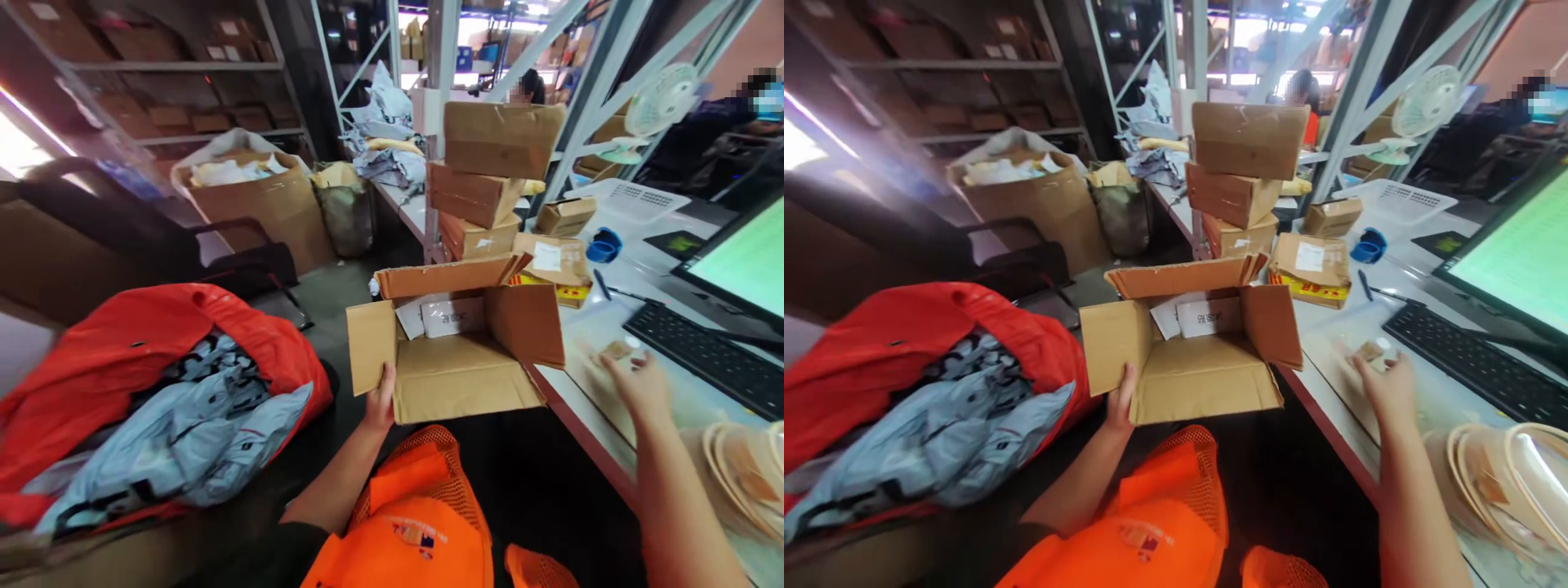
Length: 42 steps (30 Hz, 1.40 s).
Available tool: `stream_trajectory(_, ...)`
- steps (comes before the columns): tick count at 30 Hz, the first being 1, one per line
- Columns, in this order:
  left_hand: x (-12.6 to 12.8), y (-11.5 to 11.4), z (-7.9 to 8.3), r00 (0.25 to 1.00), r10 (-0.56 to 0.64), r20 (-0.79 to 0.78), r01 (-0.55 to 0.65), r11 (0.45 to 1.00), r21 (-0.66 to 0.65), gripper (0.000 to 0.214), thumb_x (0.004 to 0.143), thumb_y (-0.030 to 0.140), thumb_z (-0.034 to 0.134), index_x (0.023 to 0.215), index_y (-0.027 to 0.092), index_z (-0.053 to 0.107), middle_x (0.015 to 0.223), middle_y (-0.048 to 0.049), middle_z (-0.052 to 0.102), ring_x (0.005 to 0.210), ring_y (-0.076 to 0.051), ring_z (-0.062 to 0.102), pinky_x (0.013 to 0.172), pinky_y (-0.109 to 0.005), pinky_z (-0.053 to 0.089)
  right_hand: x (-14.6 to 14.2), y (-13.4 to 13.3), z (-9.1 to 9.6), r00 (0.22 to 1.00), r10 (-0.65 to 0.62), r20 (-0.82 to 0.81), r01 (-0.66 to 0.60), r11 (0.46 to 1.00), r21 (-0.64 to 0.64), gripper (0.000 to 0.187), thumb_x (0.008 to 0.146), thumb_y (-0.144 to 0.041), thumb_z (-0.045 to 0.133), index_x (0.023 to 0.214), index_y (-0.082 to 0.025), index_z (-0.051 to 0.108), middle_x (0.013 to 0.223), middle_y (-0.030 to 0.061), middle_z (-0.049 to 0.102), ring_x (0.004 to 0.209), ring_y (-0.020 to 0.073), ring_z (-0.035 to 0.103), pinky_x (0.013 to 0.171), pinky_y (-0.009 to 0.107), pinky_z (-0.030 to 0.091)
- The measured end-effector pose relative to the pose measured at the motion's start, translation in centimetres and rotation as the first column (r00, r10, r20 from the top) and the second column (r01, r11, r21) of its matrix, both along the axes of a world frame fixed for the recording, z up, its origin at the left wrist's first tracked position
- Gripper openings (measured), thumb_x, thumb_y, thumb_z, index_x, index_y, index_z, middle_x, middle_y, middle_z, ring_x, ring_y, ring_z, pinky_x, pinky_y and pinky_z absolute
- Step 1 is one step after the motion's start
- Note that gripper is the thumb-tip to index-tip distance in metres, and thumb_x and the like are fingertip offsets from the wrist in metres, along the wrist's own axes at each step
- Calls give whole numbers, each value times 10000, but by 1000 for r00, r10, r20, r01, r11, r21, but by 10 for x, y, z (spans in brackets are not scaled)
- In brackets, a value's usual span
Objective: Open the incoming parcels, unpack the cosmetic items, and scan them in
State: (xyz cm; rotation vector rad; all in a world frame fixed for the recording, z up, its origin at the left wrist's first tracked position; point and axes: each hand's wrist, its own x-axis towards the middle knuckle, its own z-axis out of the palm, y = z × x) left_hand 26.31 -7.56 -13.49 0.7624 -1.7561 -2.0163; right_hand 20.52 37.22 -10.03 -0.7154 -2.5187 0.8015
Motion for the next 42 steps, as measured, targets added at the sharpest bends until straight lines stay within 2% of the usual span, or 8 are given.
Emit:
stream_trajectory(2,0,-2,0,999,-26,-39,24,999,-37,760,672,801,808,1139,203,767,1479,-152,652,1542,-346,442,1317,-462,333,36,-37,29,983,-72,-168,72,997,-9,460,863,-581,635,1176,-245,662,1052,186,739,932,396,711,796,549,572)
stream_trajectory(4,-2,-1,0,994,-92,-62,84,989,-121,776,686,822,786,1136,189,777,1457,-170,664,1551,-350,428,1317,-467,330,63,-96,61,944,261,-202,-260,965,31,303,970,-515,573,1152,-292,667,1048,116,733,877,313,708,793,480,595)
stream_trajectory(6,-4,2,1,978,-197,-61,178,955,-237,765,740,816,749,1152,172,781,1430,-179,681,1550,-334,434,1333,-452,288,63,-162,82,651,759,13,-758,648,75,231,1018,-422,527,1088,-287,700,1051,97,729,919,270,710,820,413,601)
stream_trajectory(8,-3,5,1,952,-302,-57,265,901,-343,724,807,780,715,1187,167,777,1412,-170,694,1533,-311,465,1348,-440,241,35,-216,82,477,845,242,-879,464,113,290,1011,-316,531,1230,-213,690,1201,144,711,1050,282,695,905,404,585)
stream_trajectory(17,22,-3,-14,905,-426,-16,363,791,-493,691,910,750,604,1267,179,758,1303,-158,747,1440,-316,571,1322,-476,317,-50,-264,-30,559,741,373,-829,492,267,616,952,-139,560,1555,-42,474,1546,278,530,1457,408,467,1211,571,372)
stream_trajectory(25,17,-1,-16,912,-409,38,399,858,-324,857,783,888,621,1218,164,767,1276,-176,756,1415,-338,593,1301,-469,346,-49,-257,-58,510,758,406,-857,490,162,539,881,-241,731,1390,-78,662,1458,237,634,1349,379,586,1143,463,467)
stream_trajectory(34,6,-9,-31,926,-363,108,378,870,-317,886,741,890,662,1227,155,759,1360,-187,715,1500,-351,502,1323,-458,314,30,-223,-24,286,941,181,-894,193,405,266,1049,-147,475,904,-178,697,937,97,766,901,203,706,1036,439,500)
stream_trajectory(42,-27,-42,-46,952,-198,234,266,914,-307,747,794,773,661,1247,181,706,1449,-157,665,1536,-329,456,1333,-455,302,102,-167,25,360,890,-280,-583,449,677,152,976,-88,649,894,-214,666,1089,47,828,1255,201,711,1070,396,507)
